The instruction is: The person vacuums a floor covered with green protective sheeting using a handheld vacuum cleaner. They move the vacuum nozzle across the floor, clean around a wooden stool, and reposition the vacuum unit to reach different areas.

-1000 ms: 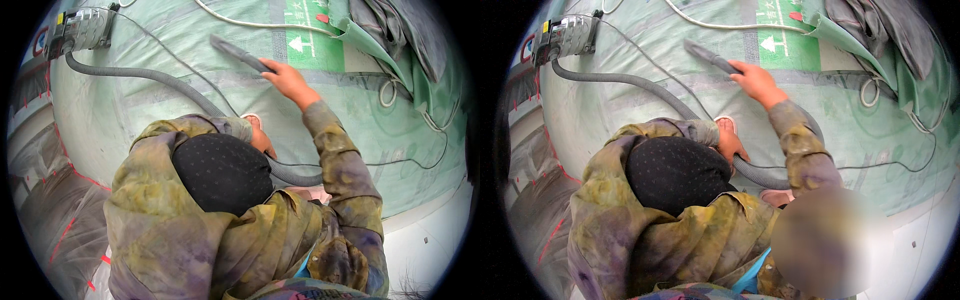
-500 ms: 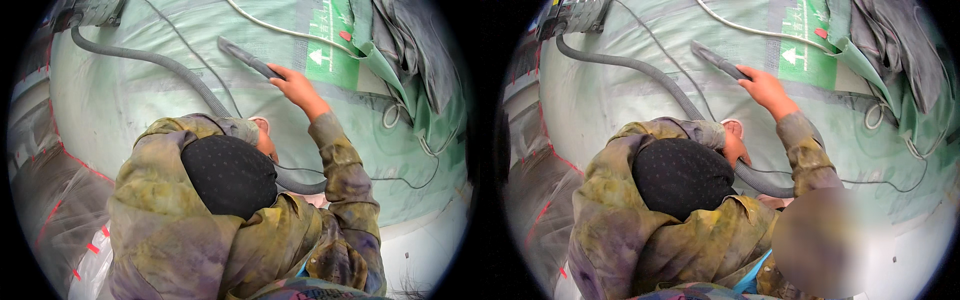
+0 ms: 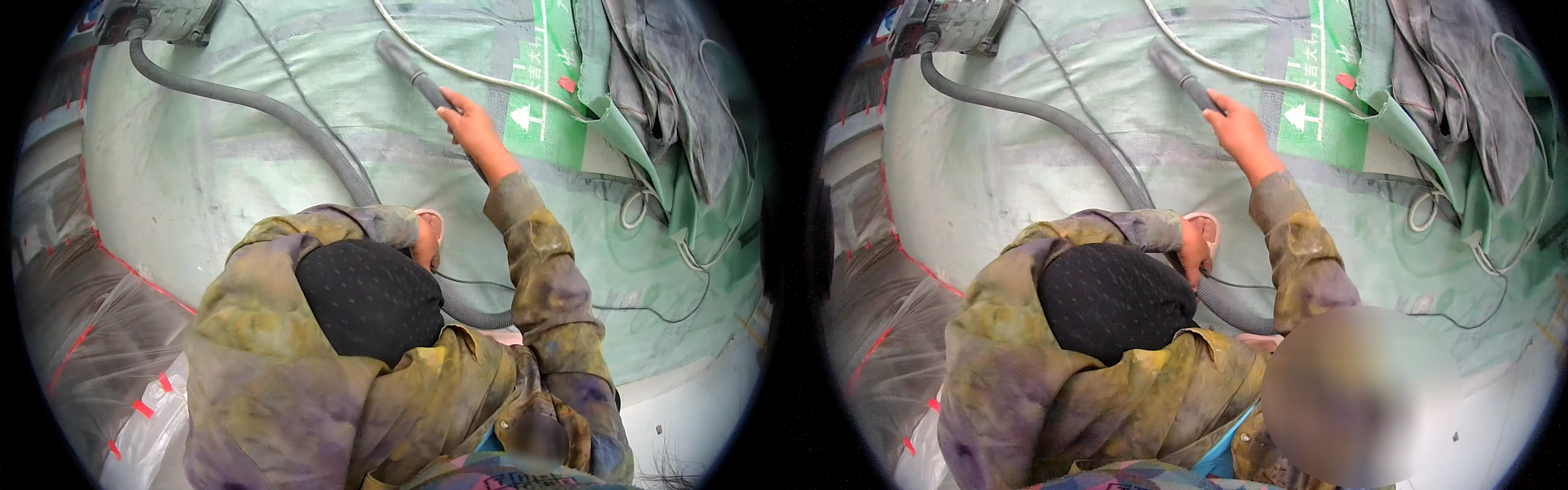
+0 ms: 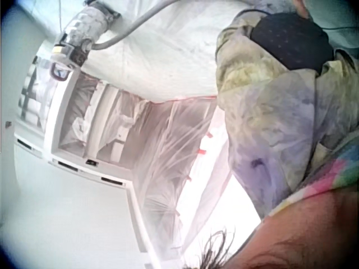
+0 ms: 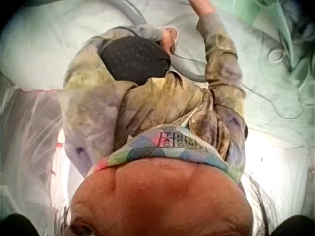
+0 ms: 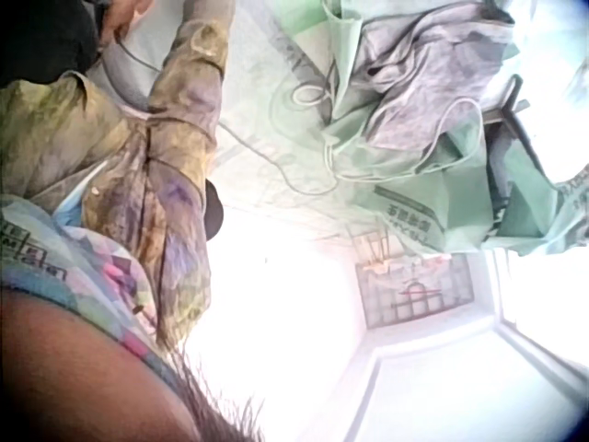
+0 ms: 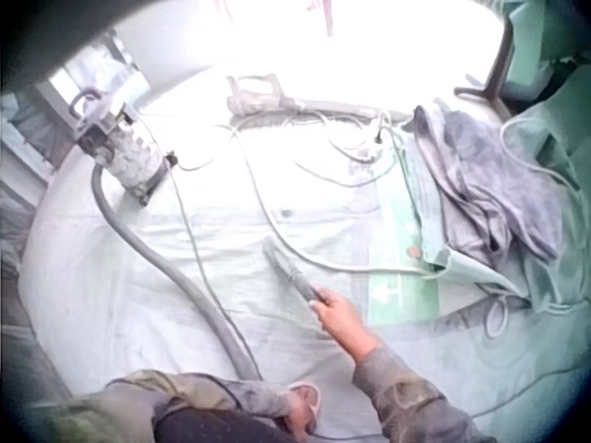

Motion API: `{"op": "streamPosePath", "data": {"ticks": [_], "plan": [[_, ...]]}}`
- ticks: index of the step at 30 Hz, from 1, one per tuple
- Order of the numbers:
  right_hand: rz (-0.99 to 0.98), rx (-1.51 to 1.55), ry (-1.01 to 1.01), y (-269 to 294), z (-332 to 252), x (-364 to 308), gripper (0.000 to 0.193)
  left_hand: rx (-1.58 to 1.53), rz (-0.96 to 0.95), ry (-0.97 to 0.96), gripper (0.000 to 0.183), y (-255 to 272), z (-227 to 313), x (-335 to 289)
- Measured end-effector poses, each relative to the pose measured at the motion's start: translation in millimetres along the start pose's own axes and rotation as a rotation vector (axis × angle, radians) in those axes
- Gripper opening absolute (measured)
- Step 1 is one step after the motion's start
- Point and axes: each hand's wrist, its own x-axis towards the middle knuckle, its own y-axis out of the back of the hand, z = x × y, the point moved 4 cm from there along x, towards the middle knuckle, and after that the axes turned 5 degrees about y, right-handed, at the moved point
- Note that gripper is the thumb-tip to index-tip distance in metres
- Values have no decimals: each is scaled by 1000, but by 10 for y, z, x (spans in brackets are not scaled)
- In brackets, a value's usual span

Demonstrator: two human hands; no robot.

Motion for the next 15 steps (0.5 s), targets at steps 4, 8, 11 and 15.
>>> {"op": "streamPosePath", "data": {"ticks": [4,8,11,15], "plan": [[37,-98,88,-173,-294,316,45,71,139,65,85,1,6,-91],[-134,-154,156,-371,-546,372,45,-49,97,-64,82,-14,45,-257],[-220,-238,130,-171,-479,192,45,-68,70,-155,78,8,48,-290],[18,427,46,450,-194,-188,47,-22,108,-164,74,53,30,-194]]}}
